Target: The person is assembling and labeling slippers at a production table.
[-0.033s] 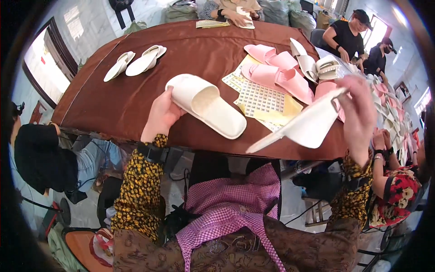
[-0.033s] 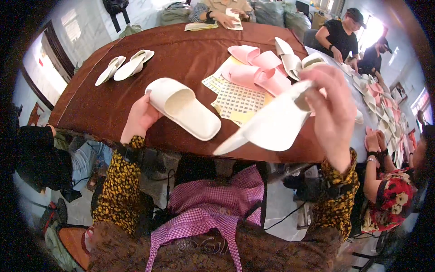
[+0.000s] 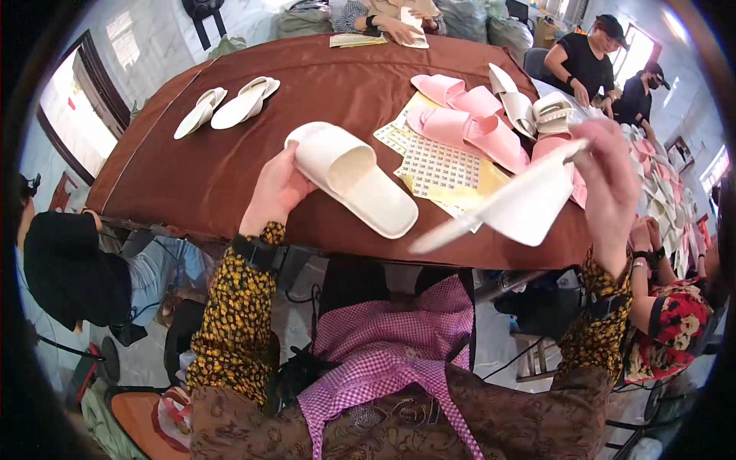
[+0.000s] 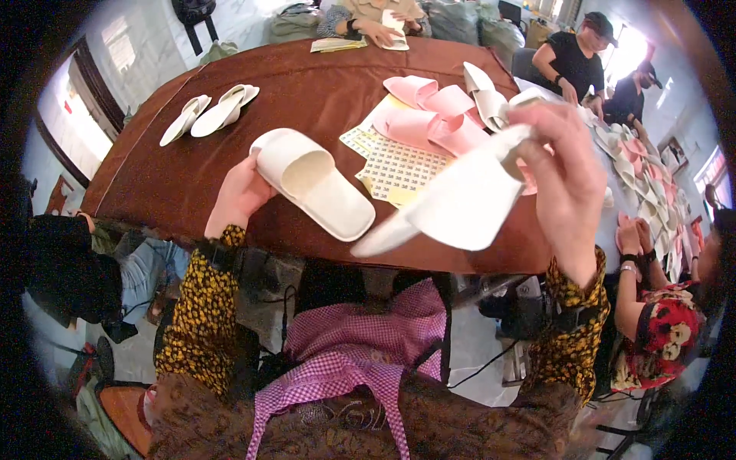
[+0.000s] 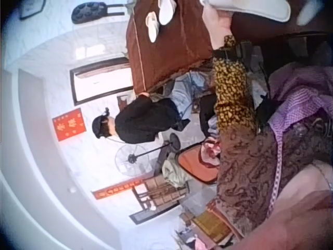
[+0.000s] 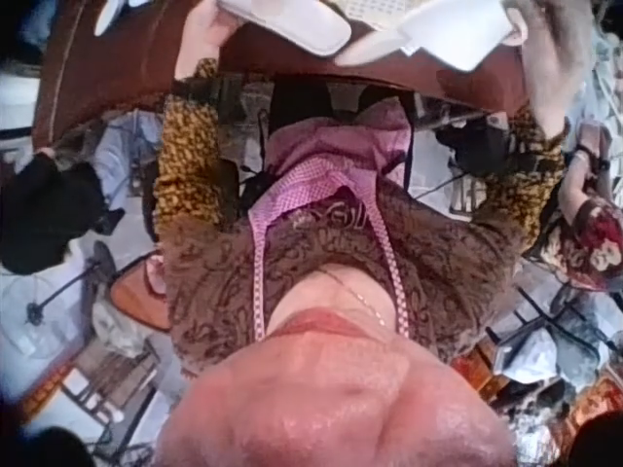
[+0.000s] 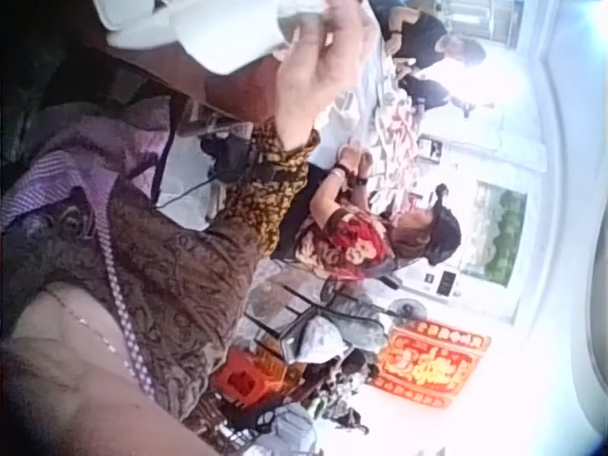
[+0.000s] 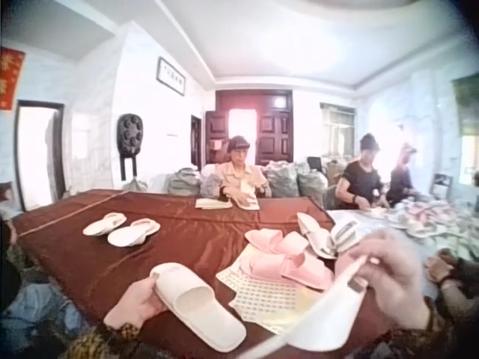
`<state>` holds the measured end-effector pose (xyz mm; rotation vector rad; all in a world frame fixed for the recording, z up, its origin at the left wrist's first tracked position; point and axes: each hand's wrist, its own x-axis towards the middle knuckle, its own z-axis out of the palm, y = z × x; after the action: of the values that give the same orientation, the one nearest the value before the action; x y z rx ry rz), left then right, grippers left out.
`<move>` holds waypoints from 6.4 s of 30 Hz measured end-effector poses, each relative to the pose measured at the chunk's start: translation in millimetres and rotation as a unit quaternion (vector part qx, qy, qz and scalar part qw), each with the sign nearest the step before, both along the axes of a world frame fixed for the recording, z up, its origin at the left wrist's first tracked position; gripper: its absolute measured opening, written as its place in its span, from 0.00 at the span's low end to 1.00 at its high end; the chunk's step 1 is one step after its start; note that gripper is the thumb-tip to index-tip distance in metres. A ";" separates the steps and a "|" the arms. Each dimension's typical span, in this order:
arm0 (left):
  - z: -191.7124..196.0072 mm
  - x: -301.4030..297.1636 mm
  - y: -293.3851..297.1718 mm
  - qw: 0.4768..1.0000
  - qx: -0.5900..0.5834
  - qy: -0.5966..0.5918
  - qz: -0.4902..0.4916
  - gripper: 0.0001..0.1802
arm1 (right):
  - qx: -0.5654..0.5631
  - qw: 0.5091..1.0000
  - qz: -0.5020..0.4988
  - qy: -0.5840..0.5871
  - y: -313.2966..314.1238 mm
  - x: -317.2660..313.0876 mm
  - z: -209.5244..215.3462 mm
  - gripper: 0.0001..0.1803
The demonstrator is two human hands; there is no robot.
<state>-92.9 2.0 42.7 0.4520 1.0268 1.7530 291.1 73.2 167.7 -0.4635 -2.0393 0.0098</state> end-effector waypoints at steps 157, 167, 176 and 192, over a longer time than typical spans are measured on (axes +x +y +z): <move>-32.0 101.0 -32.2 0.597 0.019 0.795 0.102 0.18 | -0.330 0.902 0.153 -0.234 42.9 -160.1 -134.7 0.09; -30.5 102.3 -28.2 0.567 0.016 0.819 0.091 0.21 | -0.282 0.917 0.154 -0.236 45.1 -160.2 -142.2 0.09; -30.4 101.4 -28.0 0.541 0.014 0.837 0.083 0.19 | -0.274 0.923 0.165 -0.214 40.9 -155.8 -143.7 0.09; -28.9 102.3 -26.5 0.523 0.010 0.849 0.079 0.18 | -0.263 0.929 0.185 -0.185 46.6 -157.5 -154.2 0.11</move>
<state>9.4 -24.5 13.9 2.4006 2.3062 0.9269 133.5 119.8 13.5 -0.4188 -2.4699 0.7667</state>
